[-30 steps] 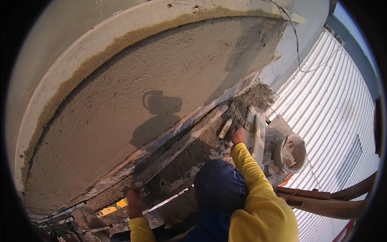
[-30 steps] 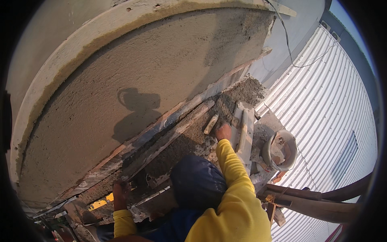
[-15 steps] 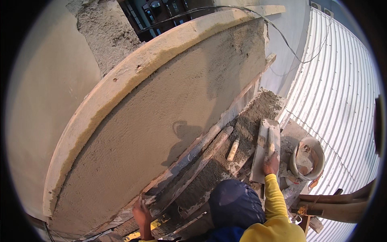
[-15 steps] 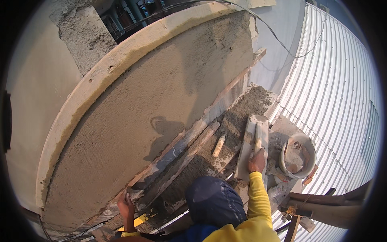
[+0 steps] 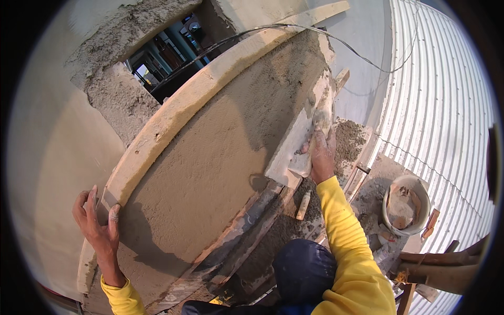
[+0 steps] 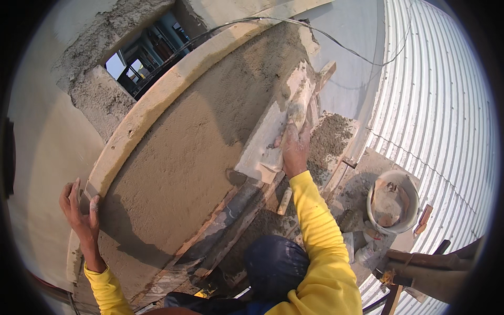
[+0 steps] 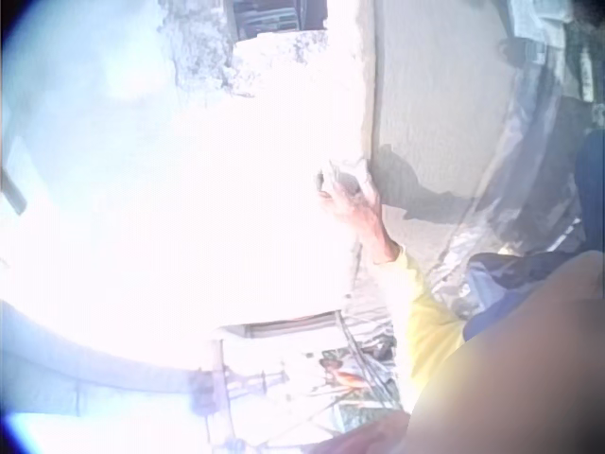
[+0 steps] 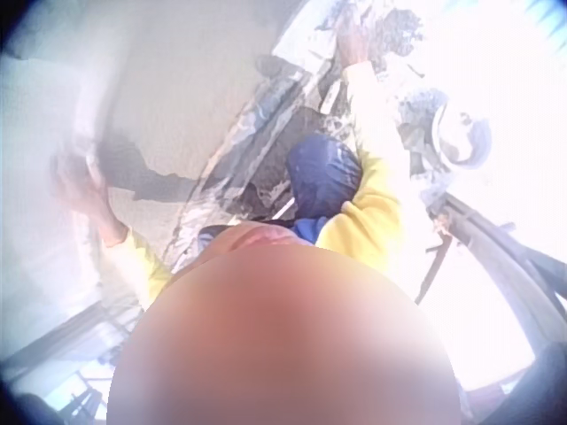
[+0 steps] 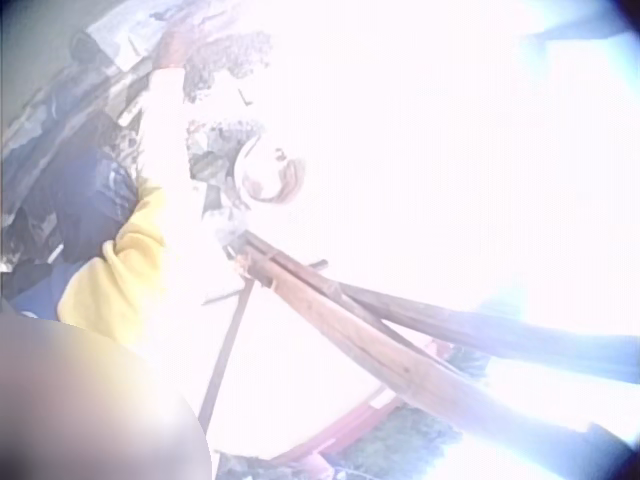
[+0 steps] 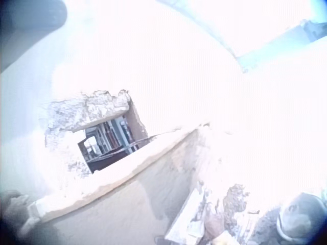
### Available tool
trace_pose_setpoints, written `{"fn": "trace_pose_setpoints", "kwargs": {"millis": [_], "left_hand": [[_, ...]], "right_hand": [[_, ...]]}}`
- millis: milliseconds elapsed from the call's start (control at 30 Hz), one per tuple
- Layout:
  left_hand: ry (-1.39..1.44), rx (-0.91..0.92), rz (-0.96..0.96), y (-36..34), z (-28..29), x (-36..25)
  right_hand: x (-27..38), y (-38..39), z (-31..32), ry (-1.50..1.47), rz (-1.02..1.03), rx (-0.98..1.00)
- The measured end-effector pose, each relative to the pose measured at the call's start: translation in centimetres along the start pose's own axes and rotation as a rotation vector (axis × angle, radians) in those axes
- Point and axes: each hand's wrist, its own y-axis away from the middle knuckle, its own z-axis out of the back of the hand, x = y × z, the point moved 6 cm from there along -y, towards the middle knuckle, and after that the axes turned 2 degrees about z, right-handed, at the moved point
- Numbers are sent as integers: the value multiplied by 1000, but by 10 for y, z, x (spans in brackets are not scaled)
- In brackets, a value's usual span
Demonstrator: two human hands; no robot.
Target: The person applies wet cement to a curved wall section using a trowel and then smooths the surface with a wooden float. The worker repeatedly scoops cement from a bucket and spreads it evenly along the wall's edge.
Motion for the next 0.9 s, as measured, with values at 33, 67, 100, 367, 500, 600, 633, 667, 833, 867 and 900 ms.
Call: {"fn": "trace_pose_setpoints", "kwargs": {"millis": [33, 67, 100, 367, 500, 600, 633, 667, 833, 867, 900], "left_hand": [[-20, 43, -23, -11, -1, 4], [-37, 70, -71, -18, -6, 3], [-37, 99, -106, -22, -9, 2], [-82, 162, -104, -24, -22, -9], [-71, 145, -116, -19, -20, -1], [-68, 152, -106, -18, -15, -1], [-56, 142, -108, -20, -18, -3], [-43, 135, -111, -22, -22, -5], [-86, 131, -118, -23, -25, -8], [-99, 138, -107, -19, -20, -3], [-99, 140, -111, -19, -20, -1]], "right_hand": [[2, -23, -25, -124, -10, 9], [4, -45, -47, -247, -20, 12], [8, -67, -63, -292, -14, -23], [15, -80, -143, -274, 10, -86], [2, -22, -175, -328, -64, -83], [7, -58, -164, -384, -40, -60], [17, -90, -152, -393, -2, -44], [28, -128, -134, -391, 12, -57], [30, -142, -128, -348, 10, -26], [16, -101, -148, -319, -29, -34], [13, -81, -153, -288, -57, -57]]}}
